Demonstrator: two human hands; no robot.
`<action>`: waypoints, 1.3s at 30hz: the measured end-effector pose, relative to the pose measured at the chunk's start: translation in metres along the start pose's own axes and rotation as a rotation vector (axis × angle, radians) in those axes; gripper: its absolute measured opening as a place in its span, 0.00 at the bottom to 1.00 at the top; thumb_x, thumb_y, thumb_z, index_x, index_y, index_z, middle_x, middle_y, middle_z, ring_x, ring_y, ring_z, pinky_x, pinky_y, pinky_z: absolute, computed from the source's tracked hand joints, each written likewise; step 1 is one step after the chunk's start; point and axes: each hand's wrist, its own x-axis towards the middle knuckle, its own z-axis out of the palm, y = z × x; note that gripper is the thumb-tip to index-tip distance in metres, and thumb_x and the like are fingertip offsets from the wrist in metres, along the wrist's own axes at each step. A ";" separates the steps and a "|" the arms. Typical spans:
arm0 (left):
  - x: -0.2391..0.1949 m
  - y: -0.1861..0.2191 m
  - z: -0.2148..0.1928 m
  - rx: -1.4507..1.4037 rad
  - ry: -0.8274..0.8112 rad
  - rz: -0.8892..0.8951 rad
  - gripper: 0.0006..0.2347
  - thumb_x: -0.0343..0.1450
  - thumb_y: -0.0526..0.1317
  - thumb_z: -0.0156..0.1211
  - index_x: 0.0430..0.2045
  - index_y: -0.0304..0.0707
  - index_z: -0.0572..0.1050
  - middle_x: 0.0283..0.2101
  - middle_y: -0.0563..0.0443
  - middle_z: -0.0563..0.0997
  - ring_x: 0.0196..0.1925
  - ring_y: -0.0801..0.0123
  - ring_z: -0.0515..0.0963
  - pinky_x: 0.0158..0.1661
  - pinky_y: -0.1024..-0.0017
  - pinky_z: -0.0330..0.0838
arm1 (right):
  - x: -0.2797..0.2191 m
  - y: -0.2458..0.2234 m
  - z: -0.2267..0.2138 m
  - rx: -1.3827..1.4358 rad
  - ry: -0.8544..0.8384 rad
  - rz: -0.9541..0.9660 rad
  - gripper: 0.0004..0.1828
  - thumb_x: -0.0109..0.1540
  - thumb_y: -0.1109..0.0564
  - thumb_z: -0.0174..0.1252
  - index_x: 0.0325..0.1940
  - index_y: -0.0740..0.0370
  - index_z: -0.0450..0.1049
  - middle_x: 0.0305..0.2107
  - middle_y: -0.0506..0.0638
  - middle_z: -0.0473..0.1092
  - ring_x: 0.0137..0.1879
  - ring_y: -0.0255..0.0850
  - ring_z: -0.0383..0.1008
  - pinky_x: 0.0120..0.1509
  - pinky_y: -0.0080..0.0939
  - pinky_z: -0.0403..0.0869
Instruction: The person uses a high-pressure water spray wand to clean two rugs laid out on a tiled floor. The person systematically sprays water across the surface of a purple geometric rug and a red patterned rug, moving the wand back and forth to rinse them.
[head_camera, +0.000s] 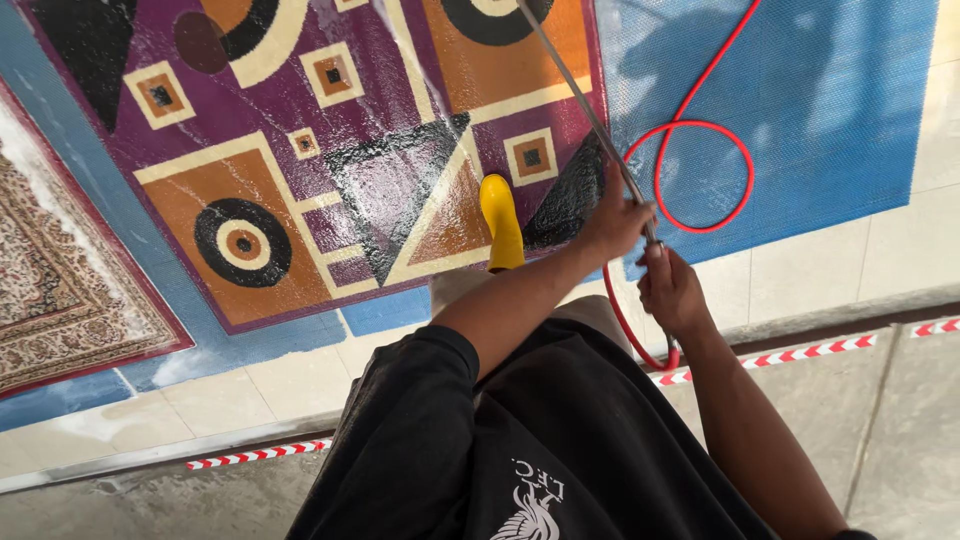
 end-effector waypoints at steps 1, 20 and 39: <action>-0.005 -0.008 0.008 -0.020 -0.009 0.007 0.42 0.71 0.29 0.53 0.73 0.44 0.26 0.38 0.38 0.76 0.32 0.62 0.83 0.31 0.64 0.80 | -0.005 0.006 -0.003 -0.027 0.008 0.046 0.28 0.72 0.38 0.40 0.41 0.66 0.70 0.17 0.50 0.64 0.20 0.34 0.63 0.25 0.38 0.63; 0.002 -0.074 0.076 0.262 -0.083 -0.587 0.40 0.69 0.36 0.61 0.66 0.30 0.34 0.33 0.39 0.81 0.25 0.59 0.83 0.23 0.66 0.78 | -0.034 0.040 -0.072 -0.008 0.047 0.397 0.32 0.69 0.33 0.41 0.41 0.65 0.70 0.18 0.49 0.62 0.20 0.35 0.61 0.23 0.39 0.61; 0.218 0.045 0.078 -0.157 0.100 -0.043 0.45 0.73 0.30 0.58 0.70 0.45 0.20 0.34 0.36 0.79 0.35 0.59 0.81 0.33 0.67 0.78 | 0.159 -0.100 -0.179 -0.236 -0.149 -0.162 0.29 0.72 0.38 0.40 0.41 0.68 0.71 0.18 0.48 0.66 0.24 0.34 0.67 0.29 0.39 0.68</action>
